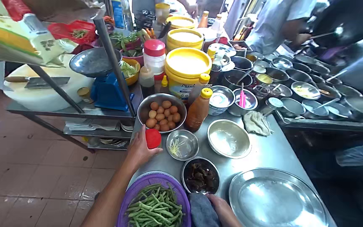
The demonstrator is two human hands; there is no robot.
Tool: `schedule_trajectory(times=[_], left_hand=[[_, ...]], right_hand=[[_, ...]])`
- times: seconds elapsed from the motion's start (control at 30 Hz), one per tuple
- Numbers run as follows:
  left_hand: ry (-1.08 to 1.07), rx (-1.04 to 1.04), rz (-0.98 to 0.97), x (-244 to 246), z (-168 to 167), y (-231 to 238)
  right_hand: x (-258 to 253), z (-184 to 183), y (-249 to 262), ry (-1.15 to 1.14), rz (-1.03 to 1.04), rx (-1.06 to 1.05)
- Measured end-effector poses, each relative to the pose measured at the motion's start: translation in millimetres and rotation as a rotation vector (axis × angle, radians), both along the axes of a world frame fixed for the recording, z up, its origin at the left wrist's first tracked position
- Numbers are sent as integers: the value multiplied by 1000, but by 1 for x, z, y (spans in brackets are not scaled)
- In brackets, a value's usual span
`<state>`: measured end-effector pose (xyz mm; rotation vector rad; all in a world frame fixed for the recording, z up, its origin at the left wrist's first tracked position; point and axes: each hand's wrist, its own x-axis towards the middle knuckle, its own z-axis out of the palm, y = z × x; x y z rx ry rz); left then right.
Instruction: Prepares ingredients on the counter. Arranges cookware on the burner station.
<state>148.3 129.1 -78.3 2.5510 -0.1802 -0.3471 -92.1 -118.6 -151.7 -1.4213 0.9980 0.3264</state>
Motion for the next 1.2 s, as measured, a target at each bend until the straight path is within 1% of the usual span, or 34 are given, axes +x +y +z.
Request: schedule_trajectory(times=[0.1,0.17,0.27,0.37,0.43,0.5,0.57,0.6,0.63,0.73,0.77,0.8,0.83,0.9,1.03,1.13,1.2], left_hand=[[-44,67,49,4,-11,-26],[-53,136,70,-2,-15,-38],[-26,157,-7,-7,-9,-43],[19,120,-121,-3,-8,-34],[50,131,-156,0,-6,-30],[79,192,-163,0,-2,-35],[73,313,-169,-5,9,-42],[34,365,-169,-9,16,-45],[-33,372,-160,-15,22,-48],[-278,188,-91,-30,33,-61],[-313,108,-78,-35,36,-70],[-302,38,-79,-38,38,-80],[-247,-23,-90,-40,38,-91],[-60,-101,-122,-41,33,-115],[198,-121,-147,-40,14,-150],[383,-228,-113,-33,-8,-186],[488,-280,-49,-31,-25,-217]], right_hand=[[2,-2,-7,-4,39,10],[-1,-3,-12,5,60,40],[-1,-4,-19,8,24,53],[-1,-1,-25,21,11,58],[0,1,-26,35,20,71],[1,3,-26,41,29,62],[3,4,-29,43,52,47],[3,5,-31,34,73,40],[3,8,-34,19,97,35],[6,19,-45,-29,160,28],[6,23,-50,-30,176,33],[6,27,-55,-29,183,40],[5,32,-62,-28,181,50],[0,41,-76,-41,158,56],[-11,58,-112,-58,132,26],[-14,69,-133,-67,100,-23],[-13,75,-143,-73,63,-38]])
